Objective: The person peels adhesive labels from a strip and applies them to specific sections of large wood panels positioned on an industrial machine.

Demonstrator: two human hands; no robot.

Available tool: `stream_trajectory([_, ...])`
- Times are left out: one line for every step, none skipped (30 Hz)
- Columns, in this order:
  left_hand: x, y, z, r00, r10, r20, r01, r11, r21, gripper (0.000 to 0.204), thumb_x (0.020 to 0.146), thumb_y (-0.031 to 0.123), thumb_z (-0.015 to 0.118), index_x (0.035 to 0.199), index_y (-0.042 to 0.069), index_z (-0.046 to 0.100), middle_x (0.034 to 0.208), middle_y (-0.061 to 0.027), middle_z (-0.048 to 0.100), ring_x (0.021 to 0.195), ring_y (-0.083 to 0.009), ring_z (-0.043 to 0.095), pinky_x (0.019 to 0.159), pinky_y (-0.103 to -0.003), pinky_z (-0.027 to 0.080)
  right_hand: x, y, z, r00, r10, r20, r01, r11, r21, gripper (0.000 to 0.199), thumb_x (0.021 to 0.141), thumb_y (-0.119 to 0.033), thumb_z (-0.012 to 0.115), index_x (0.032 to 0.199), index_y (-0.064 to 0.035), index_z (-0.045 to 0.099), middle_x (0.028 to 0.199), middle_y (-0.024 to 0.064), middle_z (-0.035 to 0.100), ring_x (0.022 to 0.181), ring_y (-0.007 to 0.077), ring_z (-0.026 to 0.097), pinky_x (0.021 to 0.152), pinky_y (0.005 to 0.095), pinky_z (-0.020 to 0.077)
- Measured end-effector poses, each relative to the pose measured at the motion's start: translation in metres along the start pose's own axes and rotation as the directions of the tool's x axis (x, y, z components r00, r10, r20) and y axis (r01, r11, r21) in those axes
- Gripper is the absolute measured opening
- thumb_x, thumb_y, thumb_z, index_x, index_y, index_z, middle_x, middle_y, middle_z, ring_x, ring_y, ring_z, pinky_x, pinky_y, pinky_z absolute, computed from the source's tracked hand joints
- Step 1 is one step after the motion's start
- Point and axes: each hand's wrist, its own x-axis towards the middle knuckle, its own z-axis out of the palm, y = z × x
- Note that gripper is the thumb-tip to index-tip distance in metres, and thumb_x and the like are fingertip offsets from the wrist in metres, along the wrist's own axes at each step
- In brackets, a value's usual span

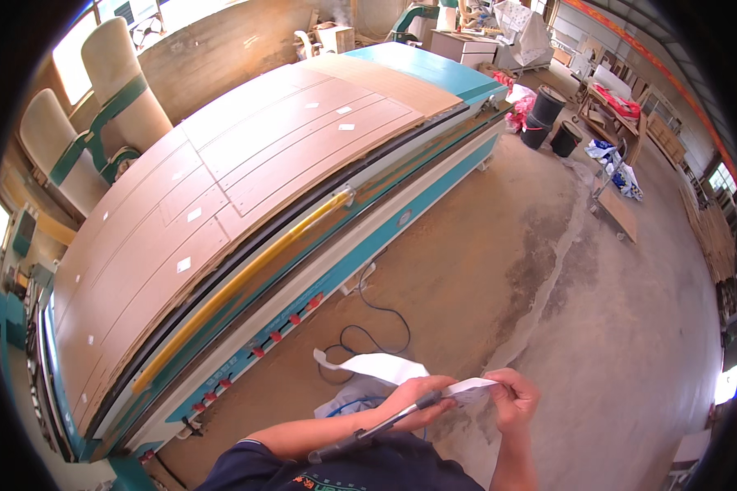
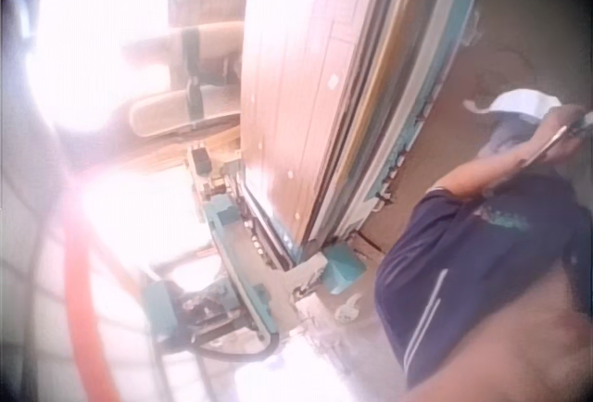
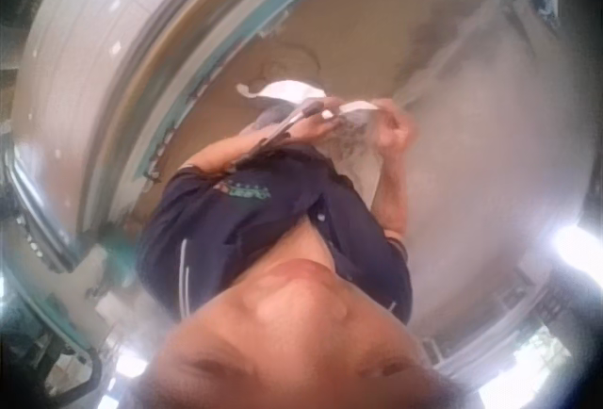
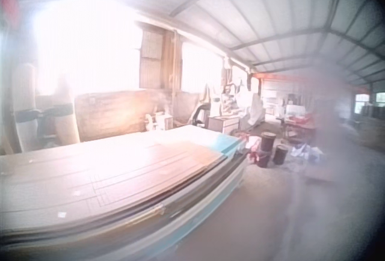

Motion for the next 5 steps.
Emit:
stream_trajectory([0.026, -0.002, 0.003, 0.997, -0.049, 0.051, 0.048, 0.998, 0.028, 0.030, 0.081, 0.018, 0.065, 0.105, 0.001, 0.060, 0.091, -0.0170, 0.064, 0.084, -0.0288, 0.062, 0.072, -0.035, 0.048, 0.018, 0.007, -0.017, 0.999, -0.004, -0.033, 0.004, 1.000, -0.002, 0.007, 0.080, 0.001, 0.060, 0.085, 0.0029, 0.064, 0.079, 0.0098, 0.064, 0.070, 0.0154, 0.058, 0.063, 0.0234, 0.0436])
stream_trajectory([0.048, -0.005, 0.003, 0.997, -0.041, 0.061, 0.038, 0.998, 0.041, 0.030, 0.081, 0.018, 0.065, 0.105, 0.001, 0.060, 0.092, -0.0169, 0.064, 0.085, -0.0283, 0.062, 0.073, -0.035, 0.048, 0.035, 0.013, -0.028, 0.998, -0.010, -0.062, 0.010, 1.000, -0.006, 0.007, 0.081, 0.000, 0.060, 0.086, 0.0028, 0.064, 0.079, 0.0099, 0.065, 0.070, 0.0167, 0.058, 0.064, 0.0238, 0.0442])
stream_trajectory([0.071, -0.009, 0.002, 0.998, -0.025, 0.062, 0.022, 0.998, 0.054, 0.031, 0.081, 0.019, 0.065, 0.106, 0.001, 0.060, 0.092, -0.0169, 0.064, 0.086, -0.0278, 0.062, 0.073, -0.035, 0.048, 0.055, 0.020, -0.040, 0.996, -0.029, -0.084, 0.029, 1.000, -0.003, 0.008, 0.082, -0.001, 0.060, 0.087, 0.0020, 0.064, 0.080, 0.0105, 0.065, 0.071, 0.0175, 0.059, 0.064, 0.0242, 0.0444])
stream_trajectory([0.094, -0.014, 0.000, 0.993, -0.083, 0.089, 0.084, 0.996, -0.011, 0.031, 0.082, 0.020, 0.064, 0.106, 0.001, 0.060, 0.094, -0.0171, 0.064, 0.087, -0.0273, 0.062, 0.075, -0.035, 0.048, 0.076, 0.028, -0.050, 0.994, -0.044, -0.102, 0.044, 0.999, 0.002, 0.008, 0.082, -0.003, 0.061, 0.088, 0.0012, 0.065, 0.082, 0.0111, 0.065, 0.072, 0.0184, 0.059, 0.065, 0.0247, 0.0447])
stream_trajectory([0.117, -0.019, -0.004, 0.994, -0.069, 0.080, 0.072, 0.997, -0.026, 0.031, 0.082, 0.020, 0.064, 0.106, 0.001, 0.060, 0.094, -0.0171, 0.064, 0.087, -0.0273, 0.062, 0.075, -0.035, 0.048, 0.097, 0.035, -0.060, 0.991, -0.054, -0.120, 0.055, 0.998, 0.008, 0.009, 0.083, -0.004, 0.061, 0.089, 0.0005, 0.065, 0.084, 0.0117, 0.065, 0.072, 0.0192, 0.059, 0.065, 0.0251, 0.0449])
